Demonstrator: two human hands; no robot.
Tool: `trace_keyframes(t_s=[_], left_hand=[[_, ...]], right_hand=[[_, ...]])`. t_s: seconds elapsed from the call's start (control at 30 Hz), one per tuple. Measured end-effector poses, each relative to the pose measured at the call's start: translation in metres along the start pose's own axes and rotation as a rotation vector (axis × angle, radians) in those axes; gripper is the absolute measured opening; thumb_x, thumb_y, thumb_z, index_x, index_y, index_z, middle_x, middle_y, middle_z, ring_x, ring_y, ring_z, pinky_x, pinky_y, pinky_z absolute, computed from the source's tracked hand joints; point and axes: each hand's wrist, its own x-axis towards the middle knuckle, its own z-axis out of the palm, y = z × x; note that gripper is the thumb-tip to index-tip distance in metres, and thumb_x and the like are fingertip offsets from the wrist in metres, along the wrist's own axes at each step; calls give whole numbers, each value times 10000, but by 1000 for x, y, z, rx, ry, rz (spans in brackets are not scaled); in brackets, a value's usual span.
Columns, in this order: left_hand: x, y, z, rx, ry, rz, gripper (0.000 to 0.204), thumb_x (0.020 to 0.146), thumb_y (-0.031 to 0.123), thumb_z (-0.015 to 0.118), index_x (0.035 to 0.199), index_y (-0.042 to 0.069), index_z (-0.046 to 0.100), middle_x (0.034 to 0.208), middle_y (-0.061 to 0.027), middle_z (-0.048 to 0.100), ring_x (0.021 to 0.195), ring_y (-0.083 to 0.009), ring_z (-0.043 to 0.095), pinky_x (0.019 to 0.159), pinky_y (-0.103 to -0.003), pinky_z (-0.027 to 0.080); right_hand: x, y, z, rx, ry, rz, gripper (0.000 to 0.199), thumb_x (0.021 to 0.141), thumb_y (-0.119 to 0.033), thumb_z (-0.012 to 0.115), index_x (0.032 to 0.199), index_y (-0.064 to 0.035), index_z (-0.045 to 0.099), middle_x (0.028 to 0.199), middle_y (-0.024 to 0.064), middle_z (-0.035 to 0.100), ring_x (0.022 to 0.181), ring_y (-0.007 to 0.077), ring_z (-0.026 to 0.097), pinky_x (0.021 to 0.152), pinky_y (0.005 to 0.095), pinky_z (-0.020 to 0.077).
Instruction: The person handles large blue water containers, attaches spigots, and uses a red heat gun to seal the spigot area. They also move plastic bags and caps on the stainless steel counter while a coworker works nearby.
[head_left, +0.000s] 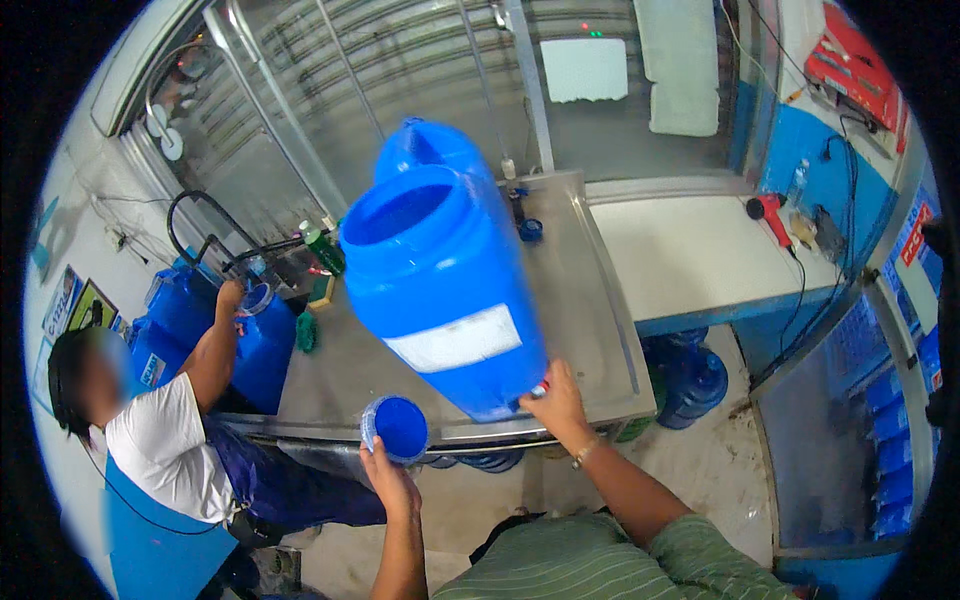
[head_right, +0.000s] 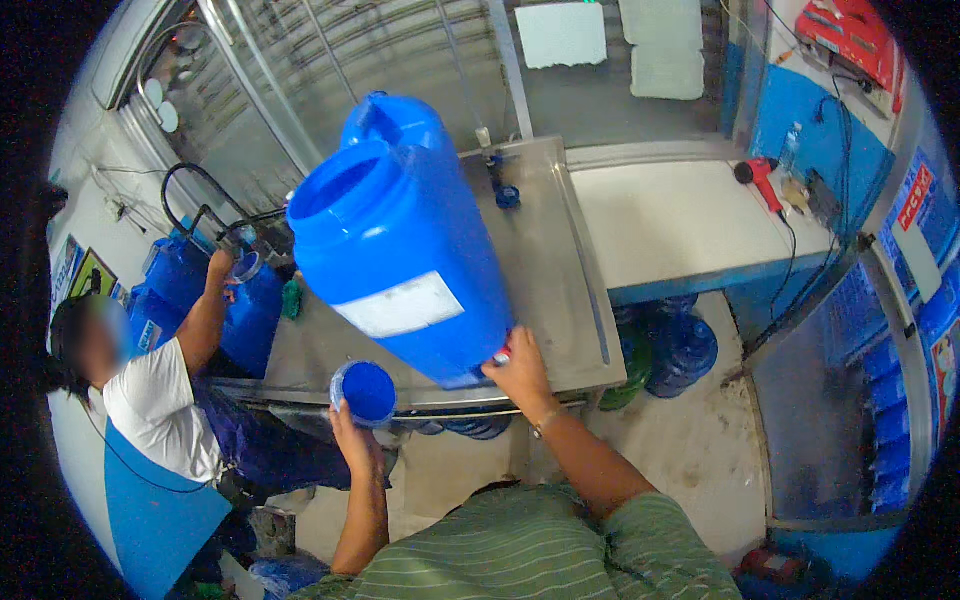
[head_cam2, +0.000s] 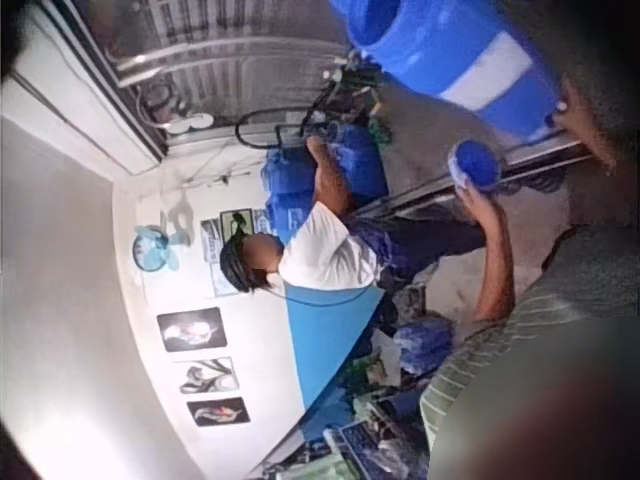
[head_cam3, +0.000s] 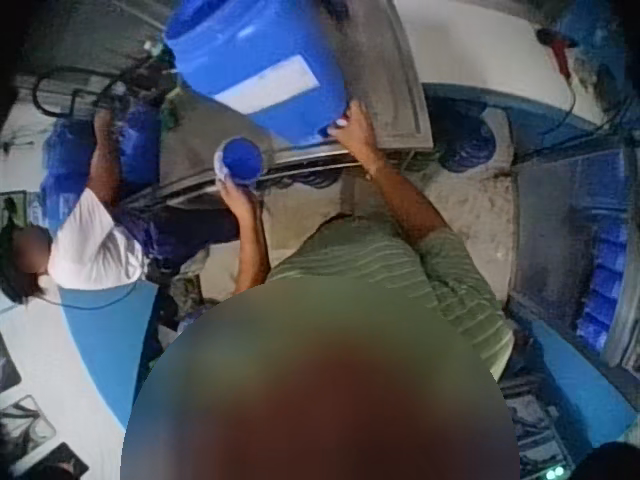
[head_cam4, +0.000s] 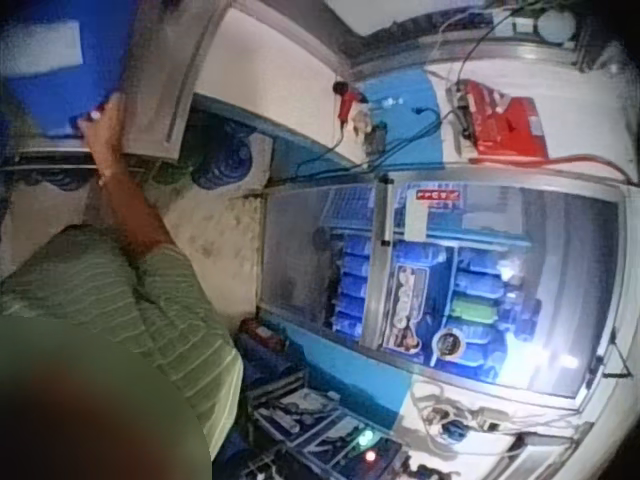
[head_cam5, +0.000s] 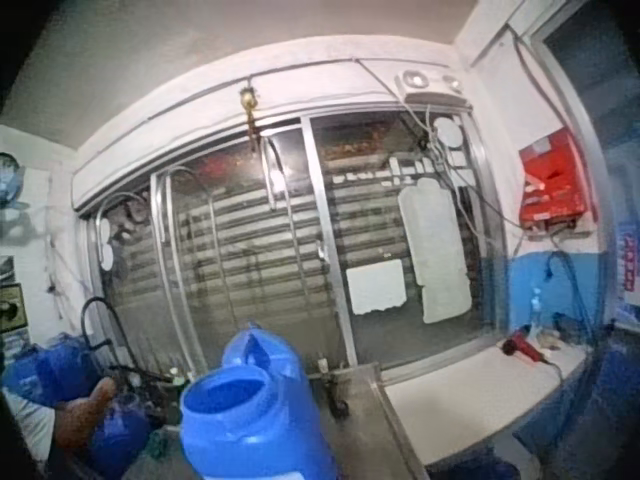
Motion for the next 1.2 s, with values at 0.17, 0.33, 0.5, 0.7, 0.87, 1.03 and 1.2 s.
trace_keyframes(t_s=[0.17,0.33,0.5,0.7,0.87,1.03,1.2], left_hand=[[17,-18,7,-196,-128,-40,439,948,274,422,1339,83,375,1293,-93,482,1207,-229,455,1023,-404,336],[28,-7,33,-213,-187,-35,448,919,247,435,1332,88,371,1277,-78,480,1202,-221,455,1030,-412,327],[39,-8,30,-334,-256,-142,365,921,203,487,1260,77,439,1212,-68,504,1148,-202,470,993,-368,354],[67,-30,26,905,-559,549,291,895,122,538,1178,52,533,1059,-150,549,989,-311,537,878,-403,403],[67,-44,17,1263,-693,719,313,839,111,575,1152,90,585,1020,-129,575,952,-331,554,877,-464,378],[78,-60,8,1351,-751,745,353,817,118,591,1169,105,578,1039,-113,576,986,-298,557,927,-454,356],[73,-55,0,1157,-712,838,382,826,152,615,1200,93,560,1104,-141,541,1079,-316,507,985,-507,326]], right_hand=[[-27,-10,-24,-63,-128,111,450,652,-140,764,971,2,480,963,218,522,916,403,548,775,457,471],[-32,-10,-28,47,-81,74,487,666,-107,753,1054,7,483,955,166,524,874,298,583,722,383,499],[-41,-5,-28,130,-63,76,489,679,-85,744,1081,-9,477,978,126,512,828,214,579,682,326,498],[-44,-8,-25,85,-35,67,463,675,-106,753,1039,-14,482,927,120,476,789,228,536,656,341,471],[-47,-1,-12,13,-70,89,447,671,-134,767,991,-12,480,901,129,453,748,258,493,640,379,436],[-56,-25,-4,-91,-35,5,430,697,-142,767,989,-3,485,924,147,458,784,289,495,661,386,445],[-66,-33,9,-81,33,1,444,726,-128,760,1070,-20,501,995,170,475,900,320,529,755,385,484]])
